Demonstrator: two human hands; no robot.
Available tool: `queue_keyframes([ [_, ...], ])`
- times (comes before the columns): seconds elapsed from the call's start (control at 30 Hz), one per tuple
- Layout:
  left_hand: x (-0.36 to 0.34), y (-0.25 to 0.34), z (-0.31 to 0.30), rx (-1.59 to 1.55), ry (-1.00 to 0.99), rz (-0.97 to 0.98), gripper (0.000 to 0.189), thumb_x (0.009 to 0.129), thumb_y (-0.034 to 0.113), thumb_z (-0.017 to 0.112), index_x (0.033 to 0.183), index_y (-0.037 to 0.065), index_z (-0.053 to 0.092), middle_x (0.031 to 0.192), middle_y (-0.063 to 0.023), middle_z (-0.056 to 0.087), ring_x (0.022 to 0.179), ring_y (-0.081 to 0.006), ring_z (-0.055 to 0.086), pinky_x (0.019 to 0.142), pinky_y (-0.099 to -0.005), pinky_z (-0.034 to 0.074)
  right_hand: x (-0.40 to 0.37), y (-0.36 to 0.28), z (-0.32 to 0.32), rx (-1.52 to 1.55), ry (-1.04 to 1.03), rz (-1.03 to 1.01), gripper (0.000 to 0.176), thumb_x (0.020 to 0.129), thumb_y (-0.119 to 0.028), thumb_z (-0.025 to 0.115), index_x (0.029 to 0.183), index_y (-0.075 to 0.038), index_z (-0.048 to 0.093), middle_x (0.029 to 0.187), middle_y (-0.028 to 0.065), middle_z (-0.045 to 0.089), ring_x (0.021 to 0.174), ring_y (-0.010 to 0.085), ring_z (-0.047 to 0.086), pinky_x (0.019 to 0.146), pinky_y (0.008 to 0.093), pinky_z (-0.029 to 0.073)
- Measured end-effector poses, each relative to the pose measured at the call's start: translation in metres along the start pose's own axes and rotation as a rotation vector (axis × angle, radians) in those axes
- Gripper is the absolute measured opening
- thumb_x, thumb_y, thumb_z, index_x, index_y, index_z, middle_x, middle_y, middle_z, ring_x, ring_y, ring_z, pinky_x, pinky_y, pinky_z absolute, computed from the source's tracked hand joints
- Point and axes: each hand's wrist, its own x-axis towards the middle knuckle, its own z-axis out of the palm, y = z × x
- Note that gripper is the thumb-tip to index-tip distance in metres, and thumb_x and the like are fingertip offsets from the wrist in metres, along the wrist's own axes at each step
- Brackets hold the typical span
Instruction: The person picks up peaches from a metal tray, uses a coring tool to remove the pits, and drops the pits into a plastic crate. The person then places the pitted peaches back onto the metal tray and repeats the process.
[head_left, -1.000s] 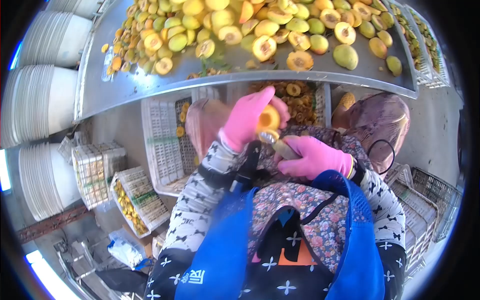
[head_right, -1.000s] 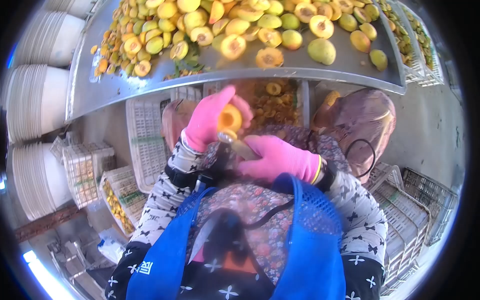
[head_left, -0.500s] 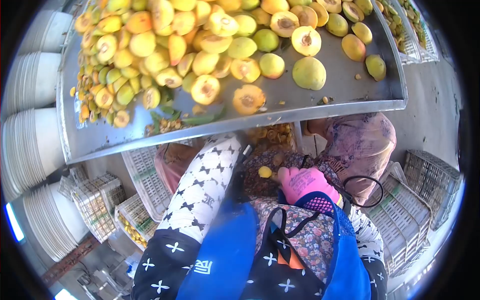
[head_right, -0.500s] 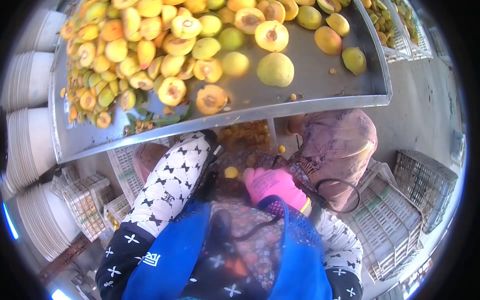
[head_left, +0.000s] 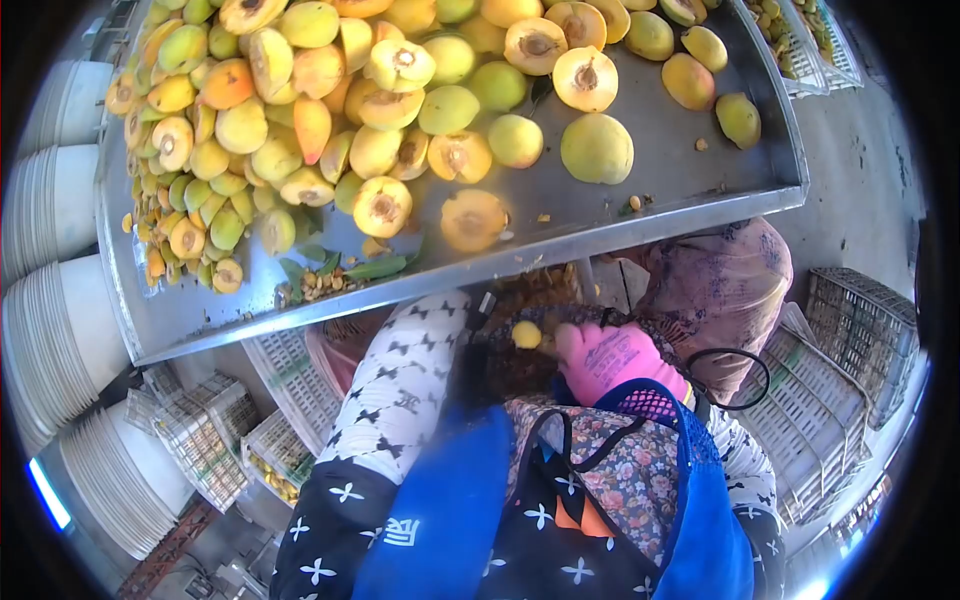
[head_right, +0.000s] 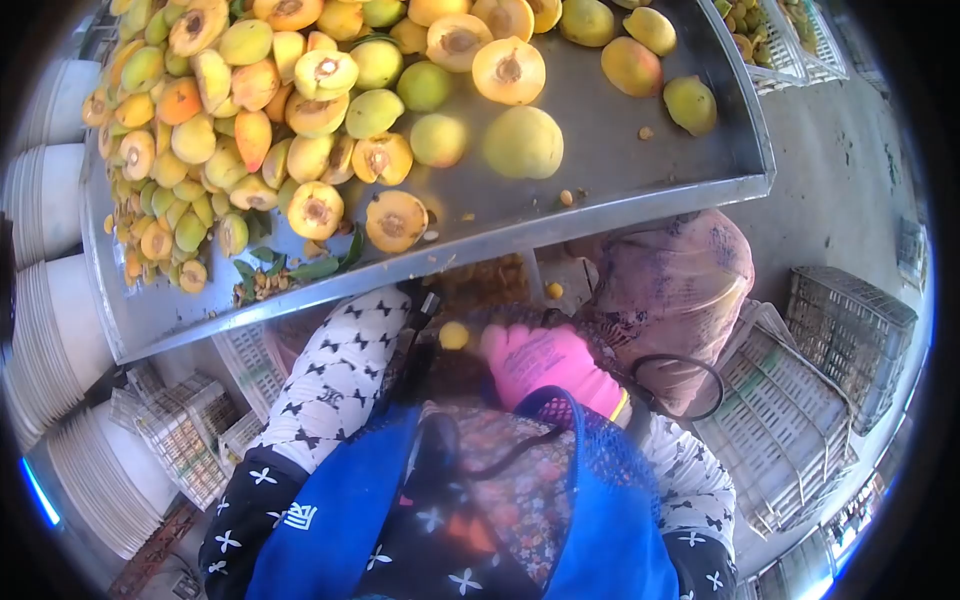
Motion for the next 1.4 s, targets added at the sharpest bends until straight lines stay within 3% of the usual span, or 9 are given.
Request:
queue_keyframes([
  [0.17,-0.083,0.022,-0.043,-0.712,-0.048,0.133,0.037,0.092,0.02,0.056,0.124,0.003,0.063,0.12,-0.0165,0.065,0.105,-0.0205,0.063,0.09,-0.034,0.05,-0.016,0.001,-0.002,0.118,0.192,-0.092,0.022,0.091,-0.027,0.058,0.099,-0.008,0.053,0.09,0.016,0.066,0.078,0.0355,0.067,0.069,0.0484,0.052],
  [0.3,-0.154,0.051,-0.053,-1.673,-0.203,0.228,0.038,0.088,0.011,0.063,0.125,0.0,0.061,0.109,-0.0093,0.067,0.096,-0.0159,0.064,0.086,-0.0279,0.05,-0.02,-0.002,0.0,0.505,0.677,-0.165,0.041,0.082,-0.03,0.074,0.109,-0.004,0.058,0.079,0.0184,0.064,0.07,0.0371,0.064,0.065,0.0444,0.052],
  [0.5,-0.25,0.097,-0.087,-1.617,0.189,0.225,0.04,0.088,0.017,0.065,0.123,-0.003,0.059,0.101,-0.005,0.069,0.088,-0.0126,0.064,0.077,-0.0269,0.052,-0.042,-0.041,-0.034,1.344,0.123,-0.13,0.048,0.084,-0.02,0.076,0.124,-0.002,0.057,0.077,0.0033,0.062,0.061,0.0112,0.057,0.055,0.0257,0.046],
  [0.53,-0.248,0.101,-0.077,-1.276,0.634,0.339,0.043,0.085,0.017,0.068,0.121,-0.003,0.059,0.093,-0.0064,0.069,0.081,-0.0162,0.066,0.071,-0.0309,0.053,-0.045,-0.045,-0.034,1.357,0.132,-0.149,0.046,0.084,-0.018,0.075,0.123,-0.001,0.057,0.078,0.0019,0.061,0.062,0.0093,0.056,0.055,0.0237,0.044],
  [0.67,-0.267,0.096,-0.078,-0.448,1.189,0.346,0.052,0.076,0.019,0.073,0.122,0.0,0.058,0.082,-0.0118,0.063,0.077,-0.0324,0.064,0.068,-0.0402,0.051,-0.053,-0.065,-0.034,1.413,0.174,-0.216,0.044,0.084,-0.013,0.075,0.122,0.0,0.056,0.08,0.0001,0.059,0.062,0.0061,0.053,0.055,0.0205,0.042],
  [1.0,-0.277,0.067,-0.077,-0.216,1.037,0.41,0.046,0.078,0.014,0.072,0.12,0.0,0.06,0.095,-0.0113,0.065,0.08,-0.0236,0.065,0.069,-0.0331,0.052,-0.037,-0.085,-0.016,1.401,0.258,-0.166,0.031,0.087,-0.019,0.069,0.11,-0.001,0.059,0.072,-0.0007,0.057,0.051,0.0085,0.051,0.047,0.0223,0.041],
  [1.1,-0.301,0.062,-0.081,-1.264,0.892,0.355,0.06,0.082,0.011,0.075,0.137,0.003,0.053,0.114,-0.0104,0.063,0.081,-0.0134,0.064,0.071,-0.0266,0.052,-0.039,-0.082,-0.018,1.656,0.19,-0.18,0.03,0.091,-0.024,0.062,0.111,-0.002,0.058,0.073,0.0011,0.057,0.051,0.0101,0.051,0.048,0.0229,0.041],
  [1.27,-0.297,0.088,-0.061,-1.656,0.664,0.644,0.088,0.082,0.013,0.078,0.154,0.005,0.028,0.142,-0.01,0.049,0.128,-0.0156,0.047,0.107,-0.0323,0.038,-0.033,-0.08,-0.014,1.776,-0.05,-0.325,0.033,0.093,-0.029,0.06,0.113,-0.003,0.058,0.078,0.0037,0.06,0.055,0.0122,0.052,0.051,0.0252,0.044],
  [1.4,-0.301,0.089,-0.069,-1.195,0.836,0.426,0.089,0.078,0.016,0.082,0.151,0.003,0.033,0.134,-0.0064,0.055,0.12,-0.0154,0.052,0.103,-0.0309,0.042,-0.031,-0.091,-0.011,1.735,0.071,-0.224,0.027,0.093,-0.023,0.063,0.11,-0.003,0.058,0.079,0.0043,0.062,0.059,0.011,0.057,0.053,0.0245,0.046],
])
